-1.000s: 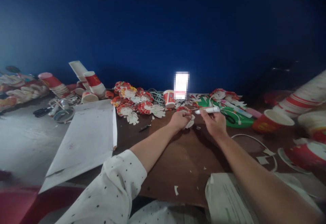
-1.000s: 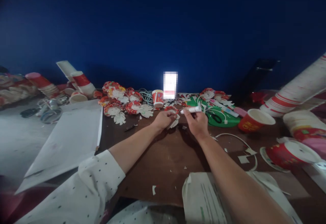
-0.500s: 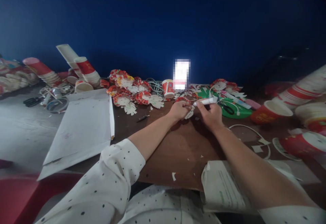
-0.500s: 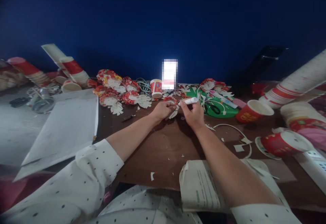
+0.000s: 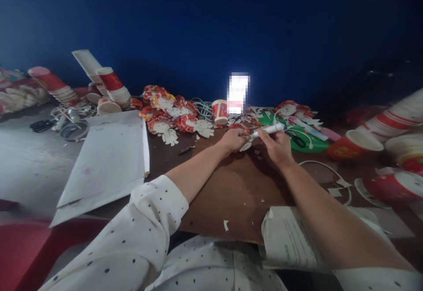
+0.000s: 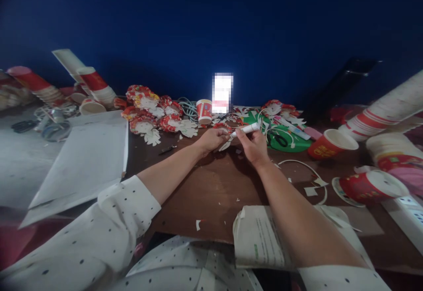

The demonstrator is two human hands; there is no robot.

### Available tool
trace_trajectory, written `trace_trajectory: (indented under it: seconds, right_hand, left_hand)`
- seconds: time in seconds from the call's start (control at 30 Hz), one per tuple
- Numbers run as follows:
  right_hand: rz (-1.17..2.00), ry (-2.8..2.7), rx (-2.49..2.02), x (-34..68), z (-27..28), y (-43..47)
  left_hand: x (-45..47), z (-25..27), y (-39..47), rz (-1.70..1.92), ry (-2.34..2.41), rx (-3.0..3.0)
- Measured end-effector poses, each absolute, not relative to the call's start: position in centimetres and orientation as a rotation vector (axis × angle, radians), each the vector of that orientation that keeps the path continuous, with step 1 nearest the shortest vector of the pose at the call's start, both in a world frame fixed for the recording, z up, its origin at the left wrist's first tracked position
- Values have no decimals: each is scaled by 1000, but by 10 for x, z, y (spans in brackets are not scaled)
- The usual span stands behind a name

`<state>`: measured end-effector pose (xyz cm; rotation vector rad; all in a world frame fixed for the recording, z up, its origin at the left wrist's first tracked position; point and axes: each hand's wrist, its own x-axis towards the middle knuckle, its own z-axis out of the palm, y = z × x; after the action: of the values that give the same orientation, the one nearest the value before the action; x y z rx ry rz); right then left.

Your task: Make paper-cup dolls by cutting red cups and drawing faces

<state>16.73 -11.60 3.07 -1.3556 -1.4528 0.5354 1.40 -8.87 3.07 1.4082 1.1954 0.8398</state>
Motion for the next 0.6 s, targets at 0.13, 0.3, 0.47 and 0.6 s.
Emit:
trace_trajectory:
  seconds: [0.13, 0.3, 0.47, 0.6]
  right_hand:
    - [399, -1548, -1345, 168, 30, -118]
    - [309, -1588, -1348, 171, 27, -117]
    - [415, -1471, -1312, 169, 27, -116]
    - [488, -1510, -1230, 167, 27, -116]
  left_hand:
    - [14, 29, -88, 804, 1182, 1485]
    - [14, 29, -88, 827, 1155, 1504]
    - [14, 32, -88, 815, 1170, 1452]
    - [14, 33, -89, 811, 1164, 1433]
